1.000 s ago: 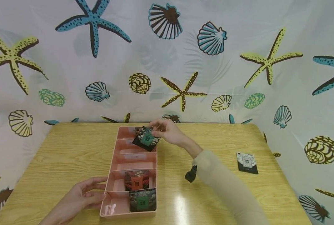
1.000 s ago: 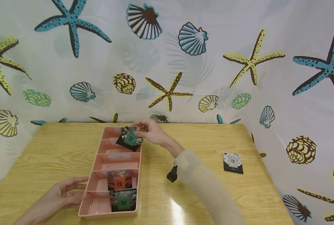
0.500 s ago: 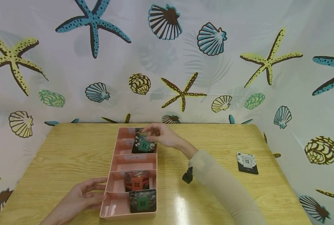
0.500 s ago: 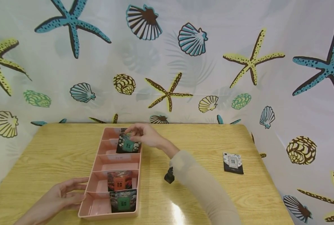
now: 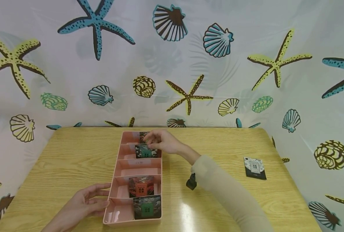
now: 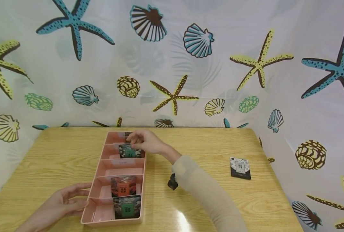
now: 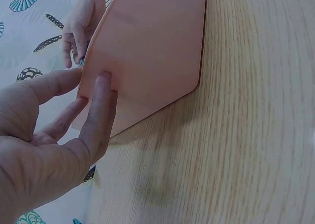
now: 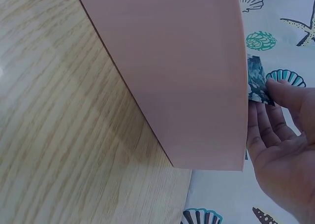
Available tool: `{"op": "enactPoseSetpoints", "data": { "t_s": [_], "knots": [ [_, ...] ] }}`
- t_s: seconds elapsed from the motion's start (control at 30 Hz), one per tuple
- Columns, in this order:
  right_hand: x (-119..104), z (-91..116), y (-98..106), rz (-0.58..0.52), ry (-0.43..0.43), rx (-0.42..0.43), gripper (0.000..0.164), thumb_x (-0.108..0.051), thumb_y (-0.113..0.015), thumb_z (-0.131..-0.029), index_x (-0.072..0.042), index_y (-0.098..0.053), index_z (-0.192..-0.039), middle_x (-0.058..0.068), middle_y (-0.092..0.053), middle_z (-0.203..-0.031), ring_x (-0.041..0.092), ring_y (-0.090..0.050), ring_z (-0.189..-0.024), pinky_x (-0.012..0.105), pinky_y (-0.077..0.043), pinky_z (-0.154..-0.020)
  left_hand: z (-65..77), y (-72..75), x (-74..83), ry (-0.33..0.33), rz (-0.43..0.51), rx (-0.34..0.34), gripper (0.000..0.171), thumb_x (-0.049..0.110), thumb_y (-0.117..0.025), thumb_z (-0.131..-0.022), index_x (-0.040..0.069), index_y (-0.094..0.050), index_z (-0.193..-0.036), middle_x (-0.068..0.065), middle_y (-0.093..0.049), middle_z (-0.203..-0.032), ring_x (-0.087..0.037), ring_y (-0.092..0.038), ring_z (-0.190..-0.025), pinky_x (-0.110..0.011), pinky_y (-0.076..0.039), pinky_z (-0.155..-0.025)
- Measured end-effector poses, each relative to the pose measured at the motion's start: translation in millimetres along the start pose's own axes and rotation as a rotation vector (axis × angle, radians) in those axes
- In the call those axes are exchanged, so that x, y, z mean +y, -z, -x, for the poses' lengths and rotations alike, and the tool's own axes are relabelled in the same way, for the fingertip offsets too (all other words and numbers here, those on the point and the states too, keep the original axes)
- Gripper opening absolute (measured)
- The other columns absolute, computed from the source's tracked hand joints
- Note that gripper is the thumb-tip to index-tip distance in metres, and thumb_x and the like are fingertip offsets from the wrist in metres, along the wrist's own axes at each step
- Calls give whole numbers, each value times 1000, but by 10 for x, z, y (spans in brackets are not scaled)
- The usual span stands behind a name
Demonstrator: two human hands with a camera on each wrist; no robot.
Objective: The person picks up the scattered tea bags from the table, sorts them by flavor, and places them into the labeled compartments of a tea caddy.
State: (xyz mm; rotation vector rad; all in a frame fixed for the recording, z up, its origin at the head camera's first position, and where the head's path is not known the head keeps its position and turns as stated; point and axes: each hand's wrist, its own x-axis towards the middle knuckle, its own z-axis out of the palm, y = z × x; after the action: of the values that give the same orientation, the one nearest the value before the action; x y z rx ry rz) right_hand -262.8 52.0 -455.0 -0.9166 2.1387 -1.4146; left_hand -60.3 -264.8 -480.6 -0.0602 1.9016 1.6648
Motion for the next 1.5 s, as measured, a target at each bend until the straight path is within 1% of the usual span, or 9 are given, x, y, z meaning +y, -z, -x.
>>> {"op": "enactPoseSetpoints", "data": {
  "t_s": [0.23, 0.4, 0.47, 0.67, 0.8, 0.93, 1.03, 1.27, 1.5],
  "knots": [
    [2, 64, 51, -29, -2, 51, 33, -6, -68, -103, 4, -66, -134, 24, -70, -123, 10, -68, -97, 24, -59, -85, -2, -2, -11, -7, 4, 1, 75, 19, -67, -105, -11, -27, -161, -28, -49, -153, -16, -70, -116, -42, -65, -92],
    [20, 162, 135, -91, 1, 109, 35, -10, -68, -103, 4, -65, -135, 25, -68, -124, 27, -70, -102, 50, -62, -94, 0, 1, -15, -6, 3, -1, 75, 19, -67, -105, -11, -27, -161, -31, -46, -154, -17, -70, -117, -42, -65, -93],
    [16, 210, 171, -123, -11, 131, 36, -10, -67, -104, 5, -64, -137, 25, -67, -125, 33, -69, -103, 54, -62, -95, 1, 2, -16, -7, 2, -3, 75, 19, -67, -105, -11, -27, -161, -33, -44, -155, -17, -70, -117, -42, -65, -93],
    [-7, 368, 249, -209, -25, 225, 34, -7, -65, -104, 6, -64, -136, 28, -67, -127, 45, -70, -107, 48, -64, -91, 2, 6, -25, -16, 11, -10, 74, 19, -67, -105, -11, -27, -161, -26, -49, -154, -17, -70, -117, -42, -65, -93],
    [22, 479, 285, -270, -19, 275, 31, -6, -64, -105, 4, -65, -134, 30, -67, -124, 29, -75, -99, 51, -64, -92, 0, 9, -32, -17, 18, -15, 74, 18, -66, -105, -11, -27, -161, -23, -52, -153, -16, -70, -118, -42, -65, -93],
    [48, 599, 340, -300, -41, 295, 31, -8, -64, -105, 1, -65, -134, 11, -72, -113, 10, -73, -92, 40, -66, -88, -2, 13, -42, -19, 12, -12, 74, 18, -67, -105, -11, -28, -160, -27, -49, -154, -16, -70, -117, -42, -65, -93],
    [57, 696, 397, -325, -86, 325, 33, -10, -66, -104, 0, -64, -136, -4, -71, -106, 10, -74, -91, 38, -66, -88, -8, 17, -42, -22, 11, -14, 74, 19, -67, -105, -10, -28, -161, -28, -47, -155, -17, -70, -118, -42, -65, -93],
    [79, 920, 541, -364, -159, 406, 39, -9, -68, -103, 4, -61, -139, -5, -70, -100, 10, -75, -88, 33, -66, -84, -15, 17, -26, -29, 8, -14, 75, 19, -68, -104, -11, -28, -160, -28, -49, -152, -16, -70, -117, -42, -65, -93],
    [76, 1180, 678, -367, -220, 451, 44, -11, -66, -104, 1, -57, -145, -5, -70, -105, 10, -75, -92, 32, -65, -87, -14, 10, -28, -24, 3, -6, 75, 20, -69, -104, -10, -29, -160, -34, -43, -155, -18, -69, -119, -42, -65, -94]
  ]
}}
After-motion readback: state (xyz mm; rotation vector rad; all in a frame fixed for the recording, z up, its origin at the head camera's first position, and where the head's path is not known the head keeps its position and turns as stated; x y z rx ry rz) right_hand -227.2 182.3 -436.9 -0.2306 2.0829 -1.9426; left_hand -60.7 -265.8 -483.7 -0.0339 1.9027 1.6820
